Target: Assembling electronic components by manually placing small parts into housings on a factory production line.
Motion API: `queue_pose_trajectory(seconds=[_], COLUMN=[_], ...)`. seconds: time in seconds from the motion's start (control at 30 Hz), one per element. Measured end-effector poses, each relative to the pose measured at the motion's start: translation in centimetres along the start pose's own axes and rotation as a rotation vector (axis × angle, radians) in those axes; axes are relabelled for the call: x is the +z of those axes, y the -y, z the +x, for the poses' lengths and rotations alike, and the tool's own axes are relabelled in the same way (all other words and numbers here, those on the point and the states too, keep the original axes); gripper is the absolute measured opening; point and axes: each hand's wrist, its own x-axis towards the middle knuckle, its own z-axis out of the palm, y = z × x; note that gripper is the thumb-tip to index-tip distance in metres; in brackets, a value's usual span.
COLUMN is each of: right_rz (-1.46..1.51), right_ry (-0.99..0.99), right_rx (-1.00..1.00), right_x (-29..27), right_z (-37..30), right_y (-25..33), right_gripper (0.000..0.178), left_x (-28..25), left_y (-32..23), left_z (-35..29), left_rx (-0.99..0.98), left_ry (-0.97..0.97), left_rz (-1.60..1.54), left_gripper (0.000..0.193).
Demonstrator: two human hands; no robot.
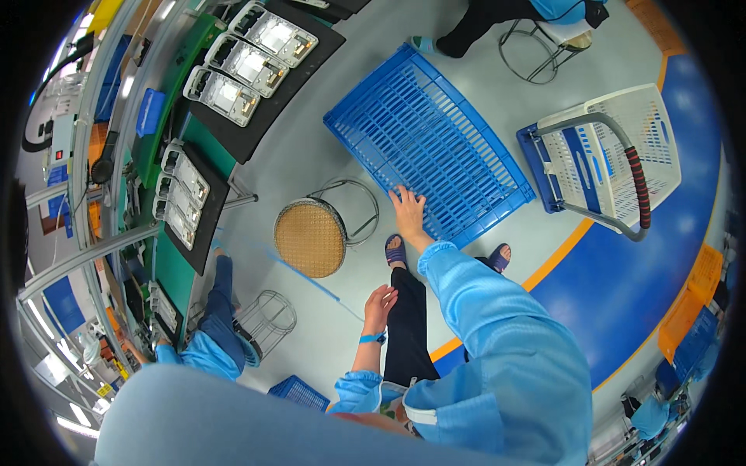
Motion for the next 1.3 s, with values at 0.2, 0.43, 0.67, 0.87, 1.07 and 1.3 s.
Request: queue_pose_trajectory(seconds=[0.2, 0.43, 0.67, 0.87, 1.07, 1.3], right_rz=[0.030, 0.269, 0.784, 0.365, 0.124, -0.389], right_ry=[-0.049, -0.084, 0.120, 0.236, -0.178, -0.303], right_rx=[0.098, 0.069, 0.110, 0.524, 0.487, -0.011], right_x=[-2.0, -10.4, -14.3, -10.9, -12.7, -33.9], right_z=[0.8, 4.2, 10.9, 11.5, 10.3, 5.9], right_y=[-2.7, -1.8, -18.9, -34.7, -41.6, -28.2], right_gripper=[0.056, 0.047, 0.063, 0.051, 0.039, 0.052], left_x=[-1.9, -1.7, 0.7, 2.0, 2.7, 2.6], left_y=[0.1, -2.0, -2.6, -0.5, 1.7, -0.5], left_z=[-1.0, -0.3, 0.9, 2.0, 2.2, -0.1], left_rx=[-0.049, -0.019, 0.007, -0.019, -0.048, 0.216], left_ry=[-0.004, 0.039, 0.107, 0.123, 0.081, 0.033], left_rz=[0.073, 0.141, 0.196, 0.264, 0.283, 0.354], left_gripper=[0.033, 0.033, 0.033, 0.034, 0.033, 0.031])
